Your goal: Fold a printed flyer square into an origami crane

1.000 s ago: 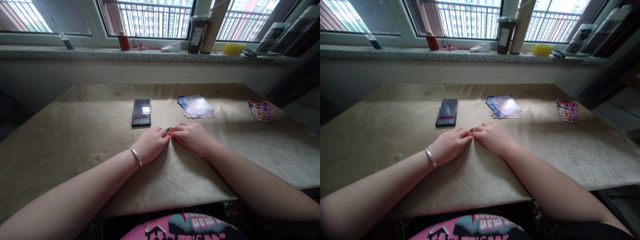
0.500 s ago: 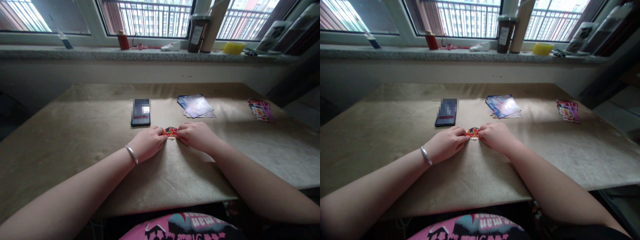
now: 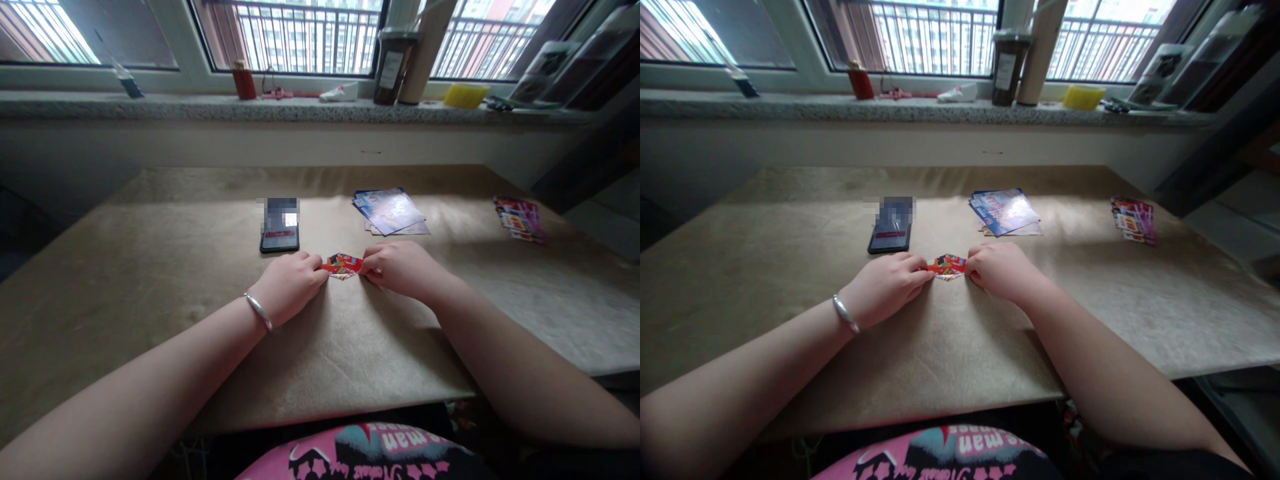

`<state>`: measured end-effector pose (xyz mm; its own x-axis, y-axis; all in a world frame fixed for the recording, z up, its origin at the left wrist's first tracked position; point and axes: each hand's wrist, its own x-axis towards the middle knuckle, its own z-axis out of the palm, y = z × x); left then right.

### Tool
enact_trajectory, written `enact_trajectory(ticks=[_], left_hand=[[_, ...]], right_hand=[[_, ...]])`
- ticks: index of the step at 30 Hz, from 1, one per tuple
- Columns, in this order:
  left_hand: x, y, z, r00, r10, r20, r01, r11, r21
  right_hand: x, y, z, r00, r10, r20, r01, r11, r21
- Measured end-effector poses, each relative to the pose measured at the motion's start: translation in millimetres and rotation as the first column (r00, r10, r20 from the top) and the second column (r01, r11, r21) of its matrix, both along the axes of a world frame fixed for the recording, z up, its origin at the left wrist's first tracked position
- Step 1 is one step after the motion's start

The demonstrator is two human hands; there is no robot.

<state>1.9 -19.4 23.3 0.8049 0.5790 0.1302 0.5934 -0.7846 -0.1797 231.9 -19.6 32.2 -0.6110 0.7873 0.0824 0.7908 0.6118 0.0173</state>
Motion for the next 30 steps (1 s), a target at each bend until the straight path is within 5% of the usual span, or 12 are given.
enact_trajectory(ticks=[6, 12, 19, 30], left_hand=[[-0.1, 2.2, -0.5, 0.999, -0.034, 0.029, 0.033, 0.999, 0.033], [0.7, 2.3, -2.8, 0.995, -0.058, 0.082, 0.051, 0.995, 0.087], [0.7, 2.4, -6.0, 0.992, -0.041, 0.116, 0.034, 0.998, 0.061], [-0.5, 4.6, -11.3, 0.984, -0.071, 0.163, 0.064, 0.997, 0.044]], right_hand=[[-1.8, 1.4, -5.7, 0.999, 0.002, -0.036, -0.001, 0.999, 0.037], [-1.6, 8.5, -15.9, 0.965, 0.014, -0.260, -0.020, 1.000, -0.019], [-2.4, 12.2, -22.5, 0.900, 0.136, -0.414, -0.179, 0.982, -0.067], [-9.9, 3.9, -22.3, 0.881, -0.011, -0.473, -0.073, 0.985, -0.158]])
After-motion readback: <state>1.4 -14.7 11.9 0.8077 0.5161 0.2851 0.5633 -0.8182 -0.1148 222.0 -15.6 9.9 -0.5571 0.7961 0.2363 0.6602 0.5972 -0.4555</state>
